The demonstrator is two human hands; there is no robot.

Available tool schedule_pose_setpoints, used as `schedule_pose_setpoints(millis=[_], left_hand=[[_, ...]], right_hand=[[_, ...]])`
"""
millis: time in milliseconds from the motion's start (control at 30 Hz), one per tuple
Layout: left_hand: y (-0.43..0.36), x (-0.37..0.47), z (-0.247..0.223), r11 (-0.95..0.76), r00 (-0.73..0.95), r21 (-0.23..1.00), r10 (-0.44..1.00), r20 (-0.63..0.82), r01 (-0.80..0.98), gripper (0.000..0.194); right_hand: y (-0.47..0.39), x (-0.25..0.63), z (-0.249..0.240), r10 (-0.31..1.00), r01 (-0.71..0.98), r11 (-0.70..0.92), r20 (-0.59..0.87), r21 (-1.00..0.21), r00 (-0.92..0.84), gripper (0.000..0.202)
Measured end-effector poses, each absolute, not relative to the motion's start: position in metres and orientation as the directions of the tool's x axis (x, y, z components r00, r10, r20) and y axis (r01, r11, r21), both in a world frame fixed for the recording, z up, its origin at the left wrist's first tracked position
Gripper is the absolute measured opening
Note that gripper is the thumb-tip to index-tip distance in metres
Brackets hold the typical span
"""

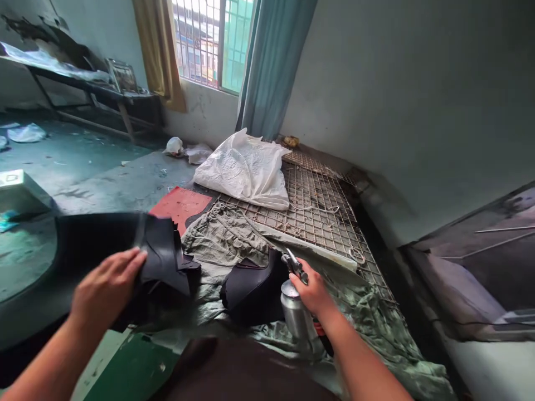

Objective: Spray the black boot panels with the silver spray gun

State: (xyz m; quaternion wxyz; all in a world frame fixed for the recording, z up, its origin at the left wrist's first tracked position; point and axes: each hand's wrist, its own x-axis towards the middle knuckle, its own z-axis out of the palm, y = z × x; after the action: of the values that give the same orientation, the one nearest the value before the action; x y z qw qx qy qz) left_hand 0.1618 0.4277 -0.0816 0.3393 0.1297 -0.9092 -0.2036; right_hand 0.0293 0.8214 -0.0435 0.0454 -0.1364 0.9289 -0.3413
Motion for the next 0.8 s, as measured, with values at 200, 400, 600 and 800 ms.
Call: schedule_pose_setpoints(millis=[200,400,600,800], left_hand=[[0.429,0.180,-0.172,0.842,-0.833,0.503,-0.413,0.368,-0.196,0.054],[0.429,0.184,-0.168,0.747,-0.837,0.629,-0.472,0.276,-0.214,0.067],[0.427,0.188,-0.148,0.721,-0.851,0.678,-0.441,0.286,-0.145,0.063],[0.425,0.187,-0.134,0.811,-0.805,0.570,-0.425,0.413,-0.136,0.057]], right_hand=[[0.806,0.023,-0.042,-0.277,-0.213,0.772,-0.015,-0.599,-0.961,0.043],[0.795,0.020,-0.041,-0.264,-0.187,0.789,-0.047,-0.585,-0.963,0.046],[0.802,0.021,-0.044,-0.223,-0.150,0.802,-0.057,-0.578,-0.973,0.046],[0.825,0.029,-0.047,-0.125,-0.083,0.783,-0.026,-0.616,-0.992,0.044]])
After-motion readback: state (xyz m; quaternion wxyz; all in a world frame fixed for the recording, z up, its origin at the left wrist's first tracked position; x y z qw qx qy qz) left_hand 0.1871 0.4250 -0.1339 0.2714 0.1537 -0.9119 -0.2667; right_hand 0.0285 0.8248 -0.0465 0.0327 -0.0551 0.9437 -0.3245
